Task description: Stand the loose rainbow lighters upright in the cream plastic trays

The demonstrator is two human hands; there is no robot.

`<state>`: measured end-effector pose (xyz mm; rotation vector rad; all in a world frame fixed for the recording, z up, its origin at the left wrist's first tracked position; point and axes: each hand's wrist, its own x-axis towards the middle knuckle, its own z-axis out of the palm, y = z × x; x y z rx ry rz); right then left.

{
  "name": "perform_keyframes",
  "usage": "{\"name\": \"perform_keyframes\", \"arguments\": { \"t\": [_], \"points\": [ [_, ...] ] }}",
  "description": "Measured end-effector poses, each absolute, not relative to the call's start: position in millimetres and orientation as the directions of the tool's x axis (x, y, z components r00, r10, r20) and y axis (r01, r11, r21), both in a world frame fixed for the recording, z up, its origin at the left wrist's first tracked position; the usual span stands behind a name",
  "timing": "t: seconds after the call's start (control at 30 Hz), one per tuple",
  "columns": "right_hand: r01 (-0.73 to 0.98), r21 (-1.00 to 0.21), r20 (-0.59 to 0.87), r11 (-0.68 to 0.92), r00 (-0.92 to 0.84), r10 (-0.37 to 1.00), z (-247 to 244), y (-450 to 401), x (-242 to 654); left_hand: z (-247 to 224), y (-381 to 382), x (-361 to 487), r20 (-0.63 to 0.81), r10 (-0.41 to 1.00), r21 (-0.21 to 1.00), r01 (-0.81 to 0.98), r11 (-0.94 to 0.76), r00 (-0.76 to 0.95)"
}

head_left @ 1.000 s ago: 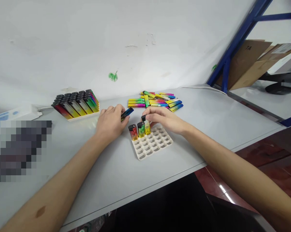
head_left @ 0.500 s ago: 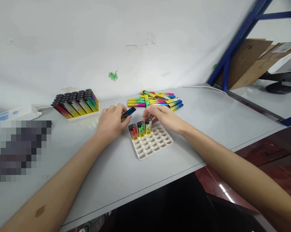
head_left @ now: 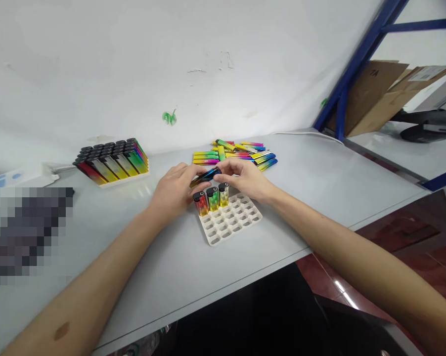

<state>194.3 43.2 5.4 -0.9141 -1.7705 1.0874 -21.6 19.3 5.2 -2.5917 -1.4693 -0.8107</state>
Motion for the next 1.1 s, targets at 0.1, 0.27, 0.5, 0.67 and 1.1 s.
{"name": "perform_keyframes", "arguments": {
  "t": [0.1,0.27,0.5,0.67,1.1],
  "points": [
    [-0.059,-0.969,0.246,0.239,-0.274,0.930,12,42,193,7,19,-21,0.424,0.831,0.247,0.837,-0.488,0.359],
    [-0.312,-0.950,0.064,0.028,-0.106,0.992,24,45,201,6,25,-24,0.309,0.892,0.254,0.876,-0.411,0.329],
    [-0.422,-0.895,-0.065,-0.143,-0.193,0.979,30,48,208,1,30,-27,0.191,0.903,0.248,0.871,-0.425,0.386],
    [-0.378,-0.916,-0.076,-0.132,-0.159,0.984,28,48,207,3,29,-27,0.187,0.894,0.261,0.856,-0.446,0.408],
    [-0.310,-0.929,-0.113,-0.203,-0.287,0.951,32,41,206,3,29,-28,0.174,0.885,0.258,0.847,-0.465,0.432]
  ]
}}
